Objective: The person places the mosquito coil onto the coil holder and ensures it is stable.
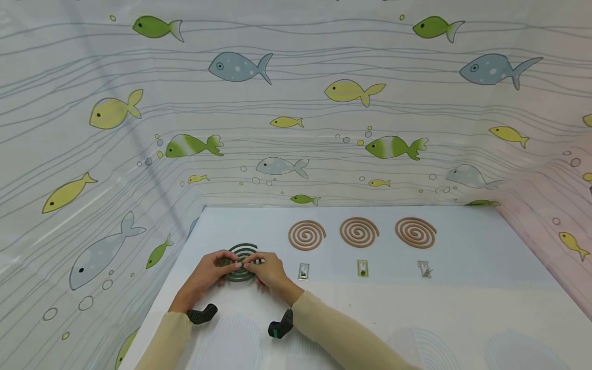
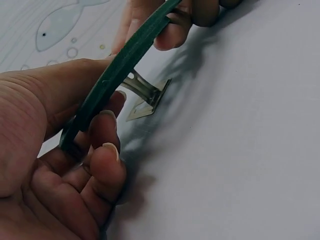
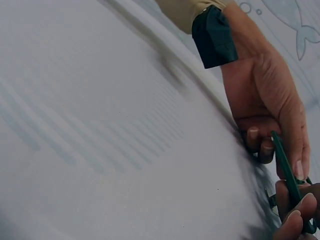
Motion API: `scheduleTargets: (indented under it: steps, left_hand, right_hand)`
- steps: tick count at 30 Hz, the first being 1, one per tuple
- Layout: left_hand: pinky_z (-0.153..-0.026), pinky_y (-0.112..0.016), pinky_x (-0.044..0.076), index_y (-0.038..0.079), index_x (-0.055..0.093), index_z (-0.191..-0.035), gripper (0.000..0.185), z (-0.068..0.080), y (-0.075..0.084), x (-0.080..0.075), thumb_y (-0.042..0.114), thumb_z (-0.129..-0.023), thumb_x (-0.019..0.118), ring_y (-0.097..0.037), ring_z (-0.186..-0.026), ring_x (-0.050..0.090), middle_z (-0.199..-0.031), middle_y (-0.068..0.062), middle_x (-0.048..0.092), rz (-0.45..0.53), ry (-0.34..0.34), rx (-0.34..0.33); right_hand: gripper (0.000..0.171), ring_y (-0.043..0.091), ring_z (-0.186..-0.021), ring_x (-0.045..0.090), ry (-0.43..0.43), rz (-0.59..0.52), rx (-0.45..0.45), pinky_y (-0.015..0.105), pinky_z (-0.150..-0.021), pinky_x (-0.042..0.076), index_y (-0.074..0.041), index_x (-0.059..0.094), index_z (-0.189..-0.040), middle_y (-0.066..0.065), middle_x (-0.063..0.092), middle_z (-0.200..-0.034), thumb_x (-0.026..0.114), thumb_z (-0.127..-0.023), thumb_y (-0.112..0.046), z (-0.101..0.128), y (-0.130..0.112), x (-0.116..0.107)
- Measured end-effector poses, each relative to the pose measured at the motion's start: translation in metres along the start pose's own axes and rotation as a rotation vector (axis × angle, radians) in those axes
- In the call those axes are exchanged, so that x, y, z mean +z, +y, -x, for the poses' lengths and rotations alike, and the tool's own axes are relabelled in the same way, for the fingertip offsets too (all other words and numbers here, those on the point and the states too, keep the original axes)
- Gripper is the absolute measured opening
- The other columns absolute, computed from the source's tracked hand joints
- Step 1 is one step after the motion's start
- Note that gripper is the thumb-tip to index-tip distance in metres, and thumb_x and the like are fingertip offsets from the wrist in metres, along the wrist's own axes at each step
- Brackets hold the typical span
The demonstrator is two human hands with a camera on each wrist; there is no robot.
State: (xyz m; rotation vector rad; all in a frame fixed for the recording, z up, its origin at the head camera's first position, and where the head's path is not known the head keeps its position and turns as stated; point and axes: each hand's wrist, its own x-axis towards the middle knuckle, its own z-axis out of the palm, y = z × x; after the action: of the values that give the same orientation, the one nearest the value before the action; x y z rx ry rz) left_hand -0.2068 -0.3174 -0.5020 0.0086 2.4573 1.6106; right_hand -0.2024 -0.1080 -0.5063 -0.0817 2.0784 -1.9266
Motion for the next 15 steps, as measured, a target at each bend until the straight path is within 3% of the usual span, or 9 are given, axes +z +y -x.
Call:
scheduleTargets:
  steps: [15]
  left_hand:
    - [-0.048, -0.031, 0.047, 0.004, 0.07, -0.112, 0.035, -0.0009, 0.0005, -0.0007, 0.028, -0.091, 0.082, -0.016, -0.067, 0.052, -0.095, -0.008, 0.068, 0.03, 0.036, -0.004]
  right_hand:
    - [0.004, 0.008, -0.036, 0.039, 0.057, 0.025, -0.049, 0.022, -0.037, 0.035, -0.018, 0.079, -0.096, -0.005, 0.046, -0.047, 0.076, -0.095, -0.016, -0.0024, -0.0018, 0.0072]
